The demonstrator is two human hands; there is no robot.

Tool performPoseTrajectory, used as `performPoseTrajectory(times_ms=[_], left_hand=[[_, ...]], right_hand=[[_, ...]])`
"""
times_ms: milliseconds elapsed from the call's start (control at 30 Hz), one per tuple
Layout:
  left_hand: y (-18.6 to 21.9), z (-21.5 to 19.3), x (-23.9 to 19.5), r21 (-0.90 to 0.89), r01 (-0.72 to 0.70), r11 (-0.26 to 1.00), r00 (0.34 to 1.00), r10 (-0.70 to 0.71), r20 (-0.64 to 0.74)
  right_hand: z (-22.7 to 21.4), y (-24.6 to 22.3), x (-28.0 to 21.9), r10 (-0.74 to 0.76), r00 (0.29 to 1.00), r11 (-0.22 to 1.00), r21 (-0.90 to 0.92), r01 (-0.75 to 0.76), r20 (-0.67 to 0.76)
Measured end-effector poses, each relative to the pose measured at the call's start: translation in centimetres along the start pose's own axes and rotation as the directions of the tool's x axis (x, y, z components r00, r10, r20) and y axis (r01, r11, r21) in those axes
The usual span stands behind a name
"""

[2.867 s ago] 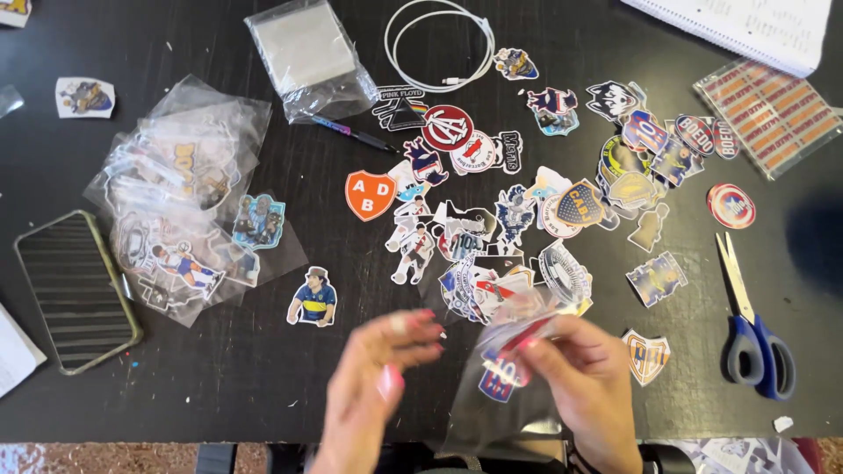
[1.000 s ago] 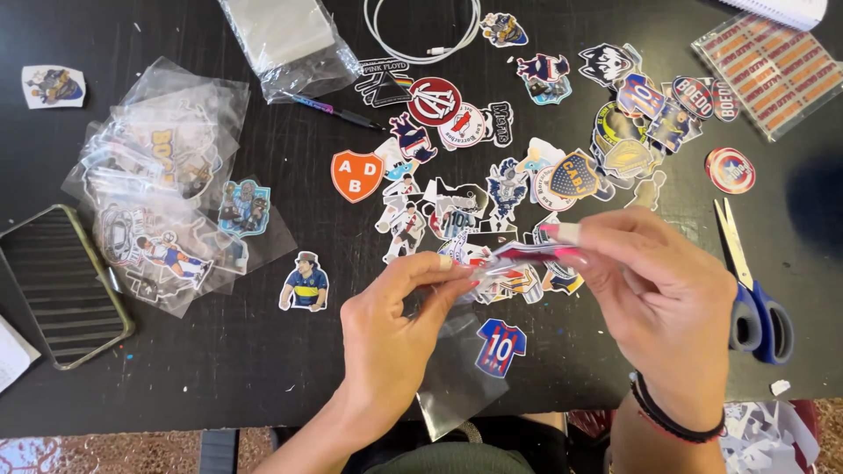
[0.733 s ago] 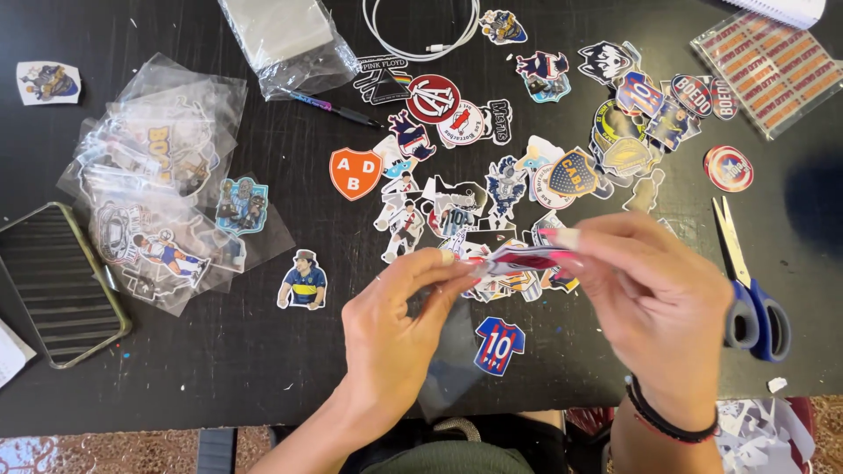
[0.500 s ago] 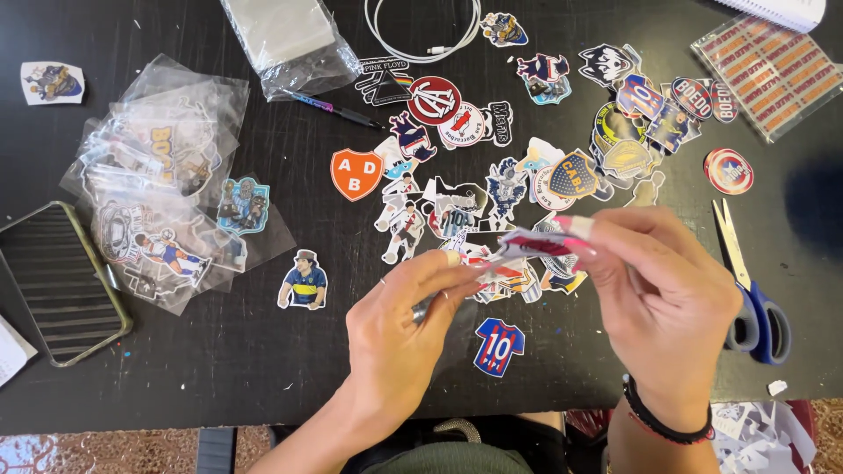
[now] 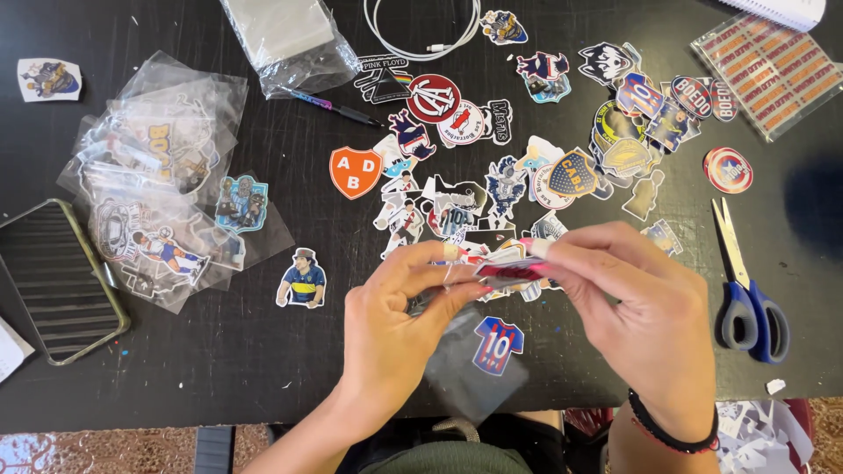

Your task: Packaging individual stickers into small plastic bags and trimming the bags with scissors.

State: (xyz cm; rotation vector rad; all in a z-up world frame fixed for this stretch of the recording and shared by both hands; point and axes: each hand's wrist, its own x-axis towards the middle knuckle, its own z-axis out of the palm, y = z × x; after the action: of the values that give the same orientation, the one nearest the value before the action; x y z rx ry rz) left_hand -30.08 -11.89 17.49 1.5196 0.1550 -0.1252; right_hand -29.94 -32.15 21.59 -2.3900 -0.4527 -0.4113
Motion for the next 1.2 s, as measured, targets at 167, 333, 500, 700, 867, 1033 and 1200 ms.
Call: performPoseTrajectory(times_ms=[167,333,500,700,867,1033,1200], left_hand=[[0.9,-0.3,0.5,0.028,0.077,0.997,0.966,-0.081,0.245],[0.6,-1.2,0.9,0.061,0.193,0.979,0.895,-0.201,0.398],[0.1,-0.9,1.0,-0.156,0.246,0.957,0.884,-0.155,0.442],[-1.4,-0.9,1.5,-0.226,0.220,0.949,0.917,-0.122,0.380],[-0.6,-0.8,1.3,-0.438,0.148,0.887,0.964,-0.031,0.264],[-1.2,-0.9,1.2,-0.475,0.055,0.878,0.974,0.058,0.220],[-1.0,-2.1,1.1,-0.335,-0.069,0.940,0.924,0.187,0.334]], right_hand=[[0.0,-0.5,1.2,-0.202,0.973,0.979,0.005,0.202,0.113],[-0.5,0.5,1.8,-0.226,0.953,0.971,-0.034,0.238,0.203],[-0.5,0.6,1.4,-0.260,0.918,0.963,0.005,0.271,0.300],[0.1,1.0,1.7,-0.262,0.910,0.965,0.085,0.247,0.322],[1.3,0.9,1.4,-0.322,0.880,0.946,0.147,0.289,0.350],[2.3,1.2,0.5,-0.207,0.853,0.951,-0.105,0.290,0.480],[0.4,0.0,0.3,0.034,0.955,0.998,0.033,-0.046,0.293]])
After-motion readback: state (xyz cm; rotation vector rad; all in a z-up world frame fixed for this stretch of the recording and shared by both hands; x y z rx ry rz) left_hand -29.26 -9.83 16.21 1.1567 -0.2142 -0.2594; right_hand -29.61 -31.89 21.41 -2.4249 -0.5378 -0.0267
